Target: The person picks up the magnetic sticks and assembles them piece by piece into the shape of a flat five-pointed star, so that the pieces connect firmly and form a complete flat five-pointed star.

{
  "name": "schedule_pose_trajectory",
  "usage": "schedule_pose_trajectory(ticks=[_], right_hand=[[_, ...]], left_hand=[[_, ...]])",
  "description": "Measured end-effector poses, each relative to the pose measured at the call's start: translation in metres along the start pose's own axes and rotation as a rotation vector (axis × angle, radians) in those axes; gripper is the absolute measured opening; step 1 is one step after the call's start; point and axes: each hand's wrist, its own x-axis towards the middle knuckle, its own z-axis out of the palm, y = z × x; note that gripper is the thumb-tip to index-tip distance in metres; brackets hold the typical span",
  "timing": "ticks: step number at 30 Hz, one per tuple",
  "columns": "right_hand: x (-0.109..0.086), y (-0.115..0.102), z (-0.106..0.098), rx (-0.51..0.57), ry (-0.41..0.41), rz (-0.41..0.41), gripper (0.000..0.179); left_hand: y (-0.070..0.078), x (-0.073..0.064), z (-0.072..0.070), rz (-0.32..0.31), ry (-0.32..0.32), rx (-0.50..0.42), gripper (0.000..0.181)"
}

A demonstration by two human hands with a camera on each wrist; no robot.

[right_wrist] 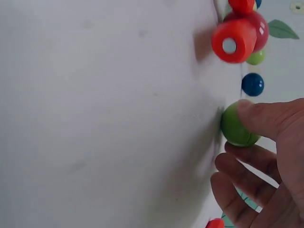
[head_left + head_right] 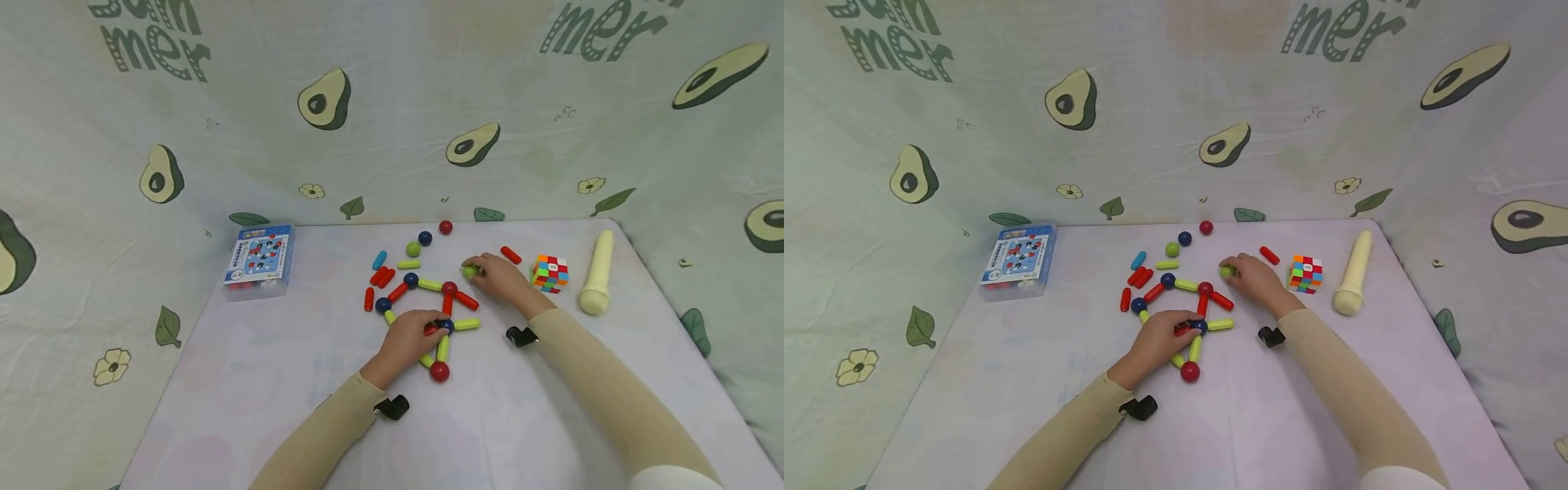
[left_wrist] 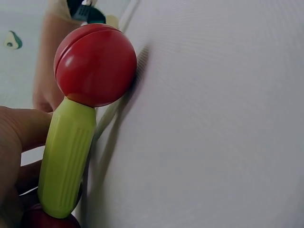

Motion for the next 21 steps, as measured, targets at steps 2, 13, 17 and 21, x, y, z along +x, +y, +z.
schedule_pose_trajectory(ticks=[2,13,17,21], right_hand=[[-0.012,0.0,0.001,0.005,0.001,0.001,0.038],[-0.066,0.002,0.004,0.046,0.023,-0.013,0.038],[-0.08,0.004,0.005,0.052,0.034,-0.014,0.039],[-0.09,0.003,0.008,0.064,0.033,-0.005,0.039]], left_hand=[[0.001,0.0,-0.001,-0.004,-0.006,0.01,0.037],[0.011,0.013,-0.024,0.04,-0.057,0.124,0.036],[0.017,0.03,-0.036,0.089,-0.05,0.195,0.036],[0.024,0.048,-0.041,0.127,-0.075,0.243,0.037]])
